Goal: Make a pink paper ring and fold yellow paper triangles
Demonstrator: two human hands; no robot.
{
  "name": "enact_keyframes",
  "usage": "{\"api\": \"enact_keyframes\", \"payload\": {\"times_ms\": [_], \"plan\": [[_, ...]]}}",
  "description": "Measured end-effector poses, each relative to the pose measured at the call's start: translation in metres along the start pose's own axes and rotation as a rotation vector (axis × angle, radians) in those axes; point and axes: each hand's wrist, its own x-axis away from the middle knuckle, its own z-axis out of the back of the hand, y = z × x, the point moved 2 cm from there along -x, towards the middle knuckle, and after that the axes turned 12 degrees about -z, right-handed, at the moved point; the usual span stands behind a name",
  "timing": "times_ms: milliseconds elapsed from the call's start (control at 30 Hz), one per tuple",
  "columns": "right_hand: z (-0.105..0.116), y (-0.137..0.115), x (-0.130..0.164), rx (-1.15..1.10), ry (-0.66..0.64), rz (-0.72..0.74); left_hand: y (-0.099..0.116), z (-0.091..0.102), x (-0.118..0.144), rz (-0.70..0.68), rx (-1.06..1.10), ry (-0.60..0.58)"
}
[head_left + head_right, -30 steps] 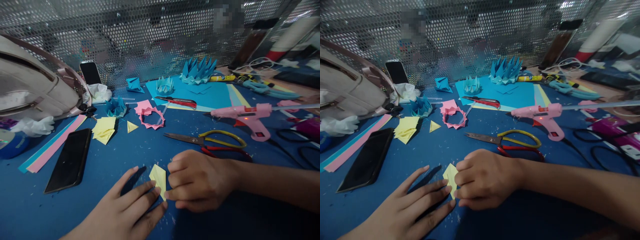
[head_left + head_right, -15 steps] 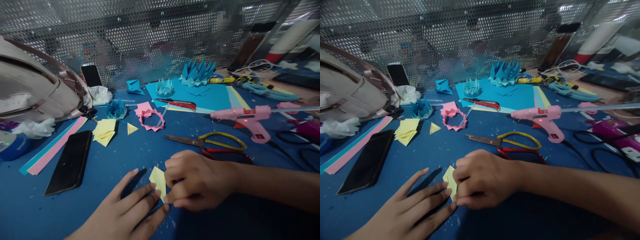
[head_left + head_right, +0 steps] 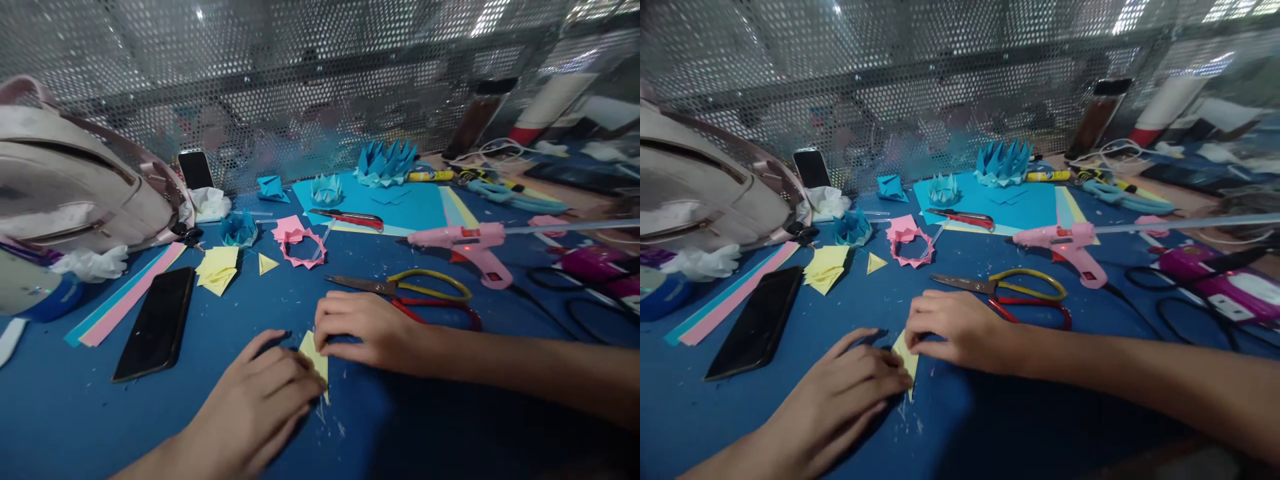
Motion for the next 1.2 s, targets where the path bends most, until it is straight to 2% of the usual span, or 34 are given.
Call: {"api": "enact_keyframes", "payload": {"times_ms": [67, 167, 267, 333, 733, 1200], "plan": [[0.002, -0.003, -0.002, -0.01, -0.057, -0.119, -0.003, 0.002, -0.009, 0.124, 0.096, 0.021], [0.005, -0.008, -0.005, 0.037, -0.076, -0.259, -0.01, 0.003, -0.019, 0.313, 0.07, 0.035], [0.007, -0.01, -0.005, 0.104, -0.066, -0.311, -0.018, 0.002, -0.023, 0.494, 0.017, -0.023], [0.007, -0.01, -0.005, 0.109, -0.059, -0.305, -0.022, 0.002, -0.025, 0.546, 0.04, -0.061], [0.014, -0.018, -0.007, 0.045, -0.08, -0.356, -0.023, 0.007, -0.035, 0.583, 0.115, -0.101], [0.01, -0.019, -0.006, -0.015, -0.085, -0.367, -0.031, 0.0, -0.025, 0.593, 0.104, -0.068]]}}
